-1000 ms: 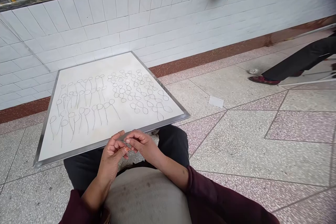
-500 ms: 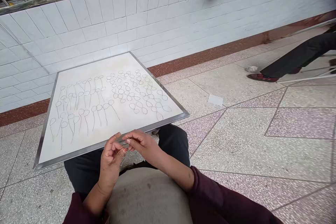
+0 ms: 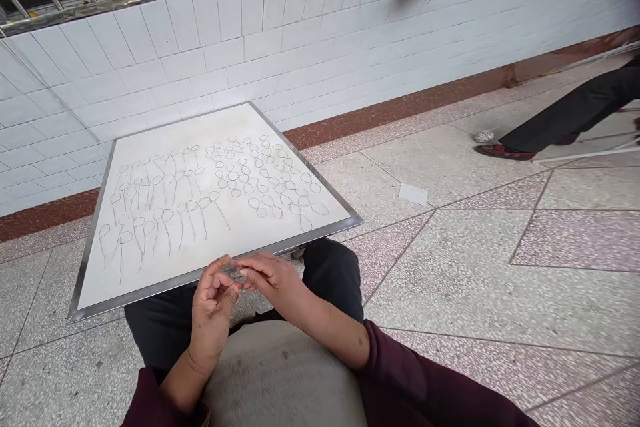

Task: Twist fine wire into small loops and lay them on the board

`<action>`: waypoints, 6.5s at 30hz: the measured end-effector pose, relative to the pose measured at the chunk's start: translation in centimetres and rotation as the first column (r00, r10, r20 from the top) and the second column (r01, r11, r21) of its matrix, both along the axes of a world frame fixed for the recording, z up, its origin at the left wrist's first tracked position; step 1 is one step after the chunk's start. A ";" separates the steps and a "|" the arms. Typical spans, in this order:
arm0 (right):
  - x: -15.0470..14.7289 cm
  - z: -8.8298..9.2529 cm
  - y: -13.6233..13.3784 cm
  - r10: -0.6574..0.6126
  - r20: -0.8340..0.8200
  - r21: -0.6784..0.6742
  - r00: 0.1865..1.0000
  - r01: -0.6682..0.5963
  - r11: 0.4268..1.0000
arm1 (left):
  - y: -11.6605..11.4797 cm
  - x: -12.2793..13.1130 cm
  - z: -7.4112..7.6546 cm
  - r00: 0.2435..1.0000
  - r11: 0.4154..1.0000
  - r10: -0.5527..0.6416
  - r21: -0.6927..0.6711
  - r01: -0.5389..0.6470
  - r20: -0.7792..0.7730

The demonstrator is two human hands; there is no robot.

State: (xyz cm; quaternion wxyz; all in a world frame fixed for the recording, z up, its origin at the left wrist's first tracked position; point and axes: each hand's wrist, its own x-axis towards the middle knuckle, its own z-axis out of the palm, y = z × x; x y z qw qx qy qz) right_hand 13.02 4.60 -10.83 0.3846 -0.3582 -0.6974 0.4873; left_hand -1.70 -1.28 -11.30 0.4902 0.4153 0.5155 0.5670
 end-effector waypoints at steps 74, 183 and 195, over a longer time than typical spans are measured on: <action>-1.6 0.6 1.6 -0.090 0.020 0.092 0.996 0.087 0.992 | 0.7 -1.1 0.7 0.978 0.987 0.074 -0.156 -0.044 0.193; -4.7 -5.1 1.8 0.122 0.065 -0.227 0.990 -0.104 0.968 | 3.9 -2.2 -2.6 0.815 0.891 0.451 -0.134 -0.433 0.365; -6.1 -5.1 2.5 0.053 -0.004 -0.336 0.999 -0.051 0.940 | 4.3 -2.6 -3.7 0.850 0.924 0.375 -0.079 -0.373 0.370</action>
